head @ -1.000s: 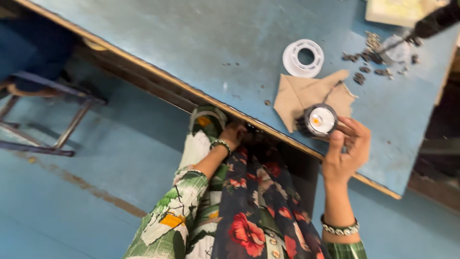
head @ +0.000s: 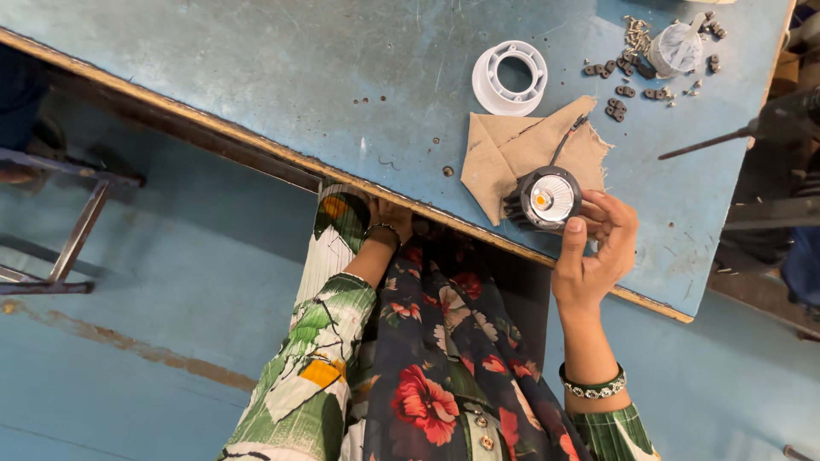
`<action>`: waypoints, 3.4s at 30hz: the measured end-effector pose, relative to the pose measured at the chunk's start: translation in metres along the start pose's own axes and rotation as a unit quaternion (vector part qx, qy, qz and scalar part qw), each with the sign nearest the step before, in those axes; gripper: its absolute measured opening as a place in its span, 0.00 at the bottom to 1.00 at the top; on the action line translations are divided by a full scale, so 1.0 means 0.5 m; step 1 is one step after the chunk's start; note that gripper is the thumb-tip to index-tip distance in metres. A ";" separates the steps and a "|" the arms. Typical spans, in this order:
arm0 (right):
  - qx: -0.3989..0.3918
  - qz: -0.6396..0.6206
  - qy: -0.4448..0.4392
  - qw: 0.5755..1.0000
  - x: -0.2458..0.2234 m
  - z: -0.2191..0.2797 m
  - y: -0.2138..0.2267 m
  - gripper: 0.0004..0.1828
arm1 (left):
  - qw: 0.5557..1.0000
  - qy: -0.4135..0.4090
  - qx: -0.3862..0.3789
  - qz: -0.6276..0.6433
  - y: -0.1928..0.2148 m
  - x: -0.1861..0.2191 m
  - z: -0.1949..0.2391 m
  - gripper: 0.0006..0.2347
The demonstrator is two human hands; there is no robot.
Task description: The person unwraps a white plastic ring and places it on the table. They then pick up a black LED light housing, insert it into the ring, and use a green electric screwdriver to fasten screws into the assembly. The person repeats this process with another LED housing, securing it with screws.
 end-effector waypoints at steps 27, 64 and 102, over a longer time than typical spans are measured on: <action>-0.128 -0.008 -0.053 0.990 0.026 -0.018 -0.032 0.46 | 0.996 -0.056 -0.044 0.054 0.070 0.038 0.090 0.31; -0.105 0.103 -0.066 0.987 0.022 -0.024 -0.031 0.48 | 0.999 -0.012 0.001 0.030 0.051 0.006 0.038 0.30; -0.104 0.140 -0.067 0.982 -0.008 -0.039 -0.051 0.48 | 0.996 -0.058 -0.003 0.068 0.018 0.011 0.055 0.29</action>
Point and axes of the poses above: each hand's wrist, its own z-axis away from the middle knuckle, its own y-axis out of the back of the hand, x = y × z, the point moved 10 cm from there along -z, towards the middle knuckle, and after that the axes turned 9 degrees about -z, right-handed, at the moved point
